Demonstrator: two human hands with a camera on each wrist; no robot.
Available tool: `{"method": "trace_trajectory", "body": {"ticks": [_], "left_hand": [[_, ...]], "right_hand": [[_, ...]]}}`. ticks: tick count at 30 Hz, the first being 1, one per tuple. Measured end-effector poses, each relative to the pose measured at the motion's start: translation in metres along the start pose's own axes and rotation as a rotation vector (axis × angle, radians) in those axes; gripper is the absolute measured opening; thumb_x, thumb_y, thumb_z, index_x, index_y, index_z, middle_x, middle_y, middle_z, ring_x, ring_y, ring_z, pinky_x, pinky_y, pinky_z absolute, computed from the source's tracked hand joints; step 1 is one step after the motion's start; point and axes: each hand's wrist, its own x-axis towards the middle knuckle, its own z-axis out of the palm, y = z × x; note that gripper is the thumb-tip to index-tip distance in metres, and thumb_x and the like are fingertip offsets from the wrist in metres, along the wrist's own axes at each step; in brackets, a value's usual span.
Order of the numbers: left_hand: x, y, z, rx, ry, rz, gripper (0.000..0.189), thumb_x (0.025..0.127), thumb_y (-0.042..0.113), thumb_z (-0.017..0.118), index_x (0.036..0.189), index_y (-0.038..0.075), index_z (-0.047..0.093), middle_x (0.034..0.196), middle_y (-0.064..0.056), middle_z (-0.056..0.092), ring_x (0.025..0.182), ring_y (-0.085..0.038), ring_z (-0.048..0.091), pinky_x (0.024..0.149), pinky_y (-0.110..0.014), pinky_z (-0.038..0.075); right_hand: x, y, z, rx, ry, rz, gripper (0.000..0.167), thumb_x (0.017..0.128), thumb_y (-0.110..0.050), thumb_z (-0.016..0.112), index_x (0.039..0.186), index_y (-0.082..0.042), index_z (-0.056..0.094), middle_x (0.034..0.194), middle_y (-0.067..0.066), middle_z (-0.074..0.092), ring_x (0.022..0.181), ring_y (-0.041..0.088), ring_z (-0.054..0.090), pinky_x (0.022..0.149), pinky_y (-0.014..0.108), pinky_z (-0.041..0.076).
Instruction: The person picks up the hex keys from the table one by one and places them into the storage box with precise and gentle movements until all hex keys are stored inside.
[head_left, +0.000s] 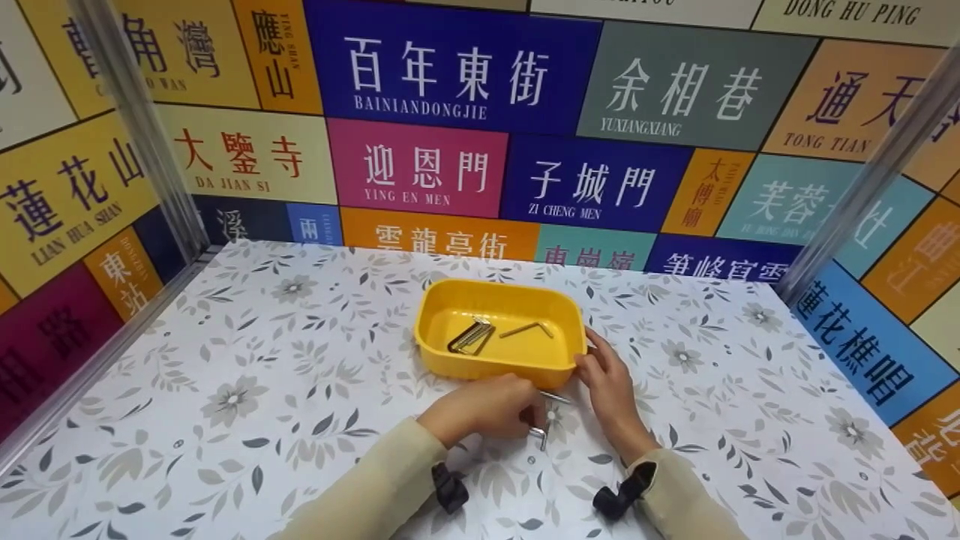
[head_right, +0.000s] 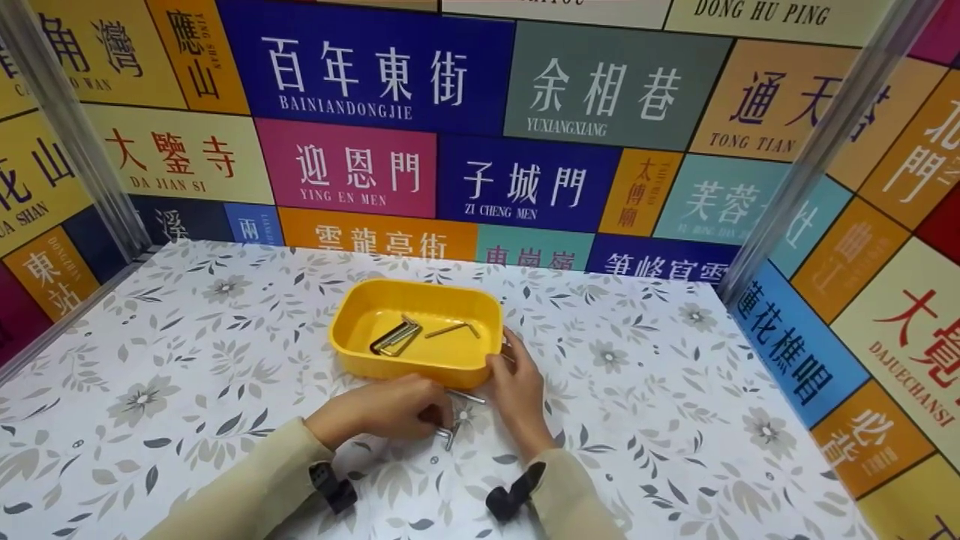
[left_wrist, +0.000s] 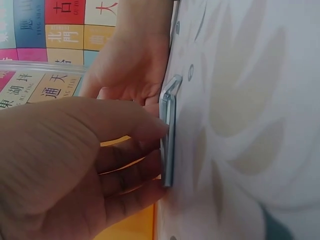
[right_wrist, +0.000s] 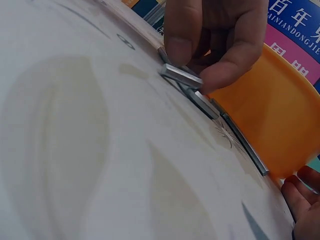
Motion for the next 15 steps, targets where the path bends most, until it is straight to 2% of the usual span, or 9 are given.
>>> {"method": "trace_trajectory", "body": {"ticks": [6, 15], "left_hand": [[0.0022, -0.0004, 0.0002, 0.016, -0.008, -0.009, 0.021, 0.082, 0.000, 0.071, 0.089, 0.018, 0.078, 0.081, 0.008, 0.071, 0.074, -0.004, 0.058, 0.069, -0.013, 0.045], [0.0048, -0.0019, 0.0023, 0.007, 0.029, 0.020, 0.011, 0.084, 0.003, 0.071, 0.086, 0.014, 0.073, 0.075, 0.007, 0.063, 0.069, -0.005, 0.053, 0.063, -0.013, 0.040]], "right_hand": [[-0.0007, 0.0007, 0.0008, 0.016, 0.001, -0.011, 0.054, 0.102, -0.014, 0.047, 0.155, -0.014, 0.039, 0.150, 0.021, 0.052, 0.135, 0.032, 0.055, 0.105, 0.025, 0.050], [-0.0004, 0.0002, -0.0005, 0.007, 0.004, -0.002, 0.054, 0.102, -0.014, 0.047, 0.155, -0.015, 0.040, 0.149, 0.020, 0.053, 0.134, 0.031, 0.056, 0.111, 0.037, 0.047]]}}
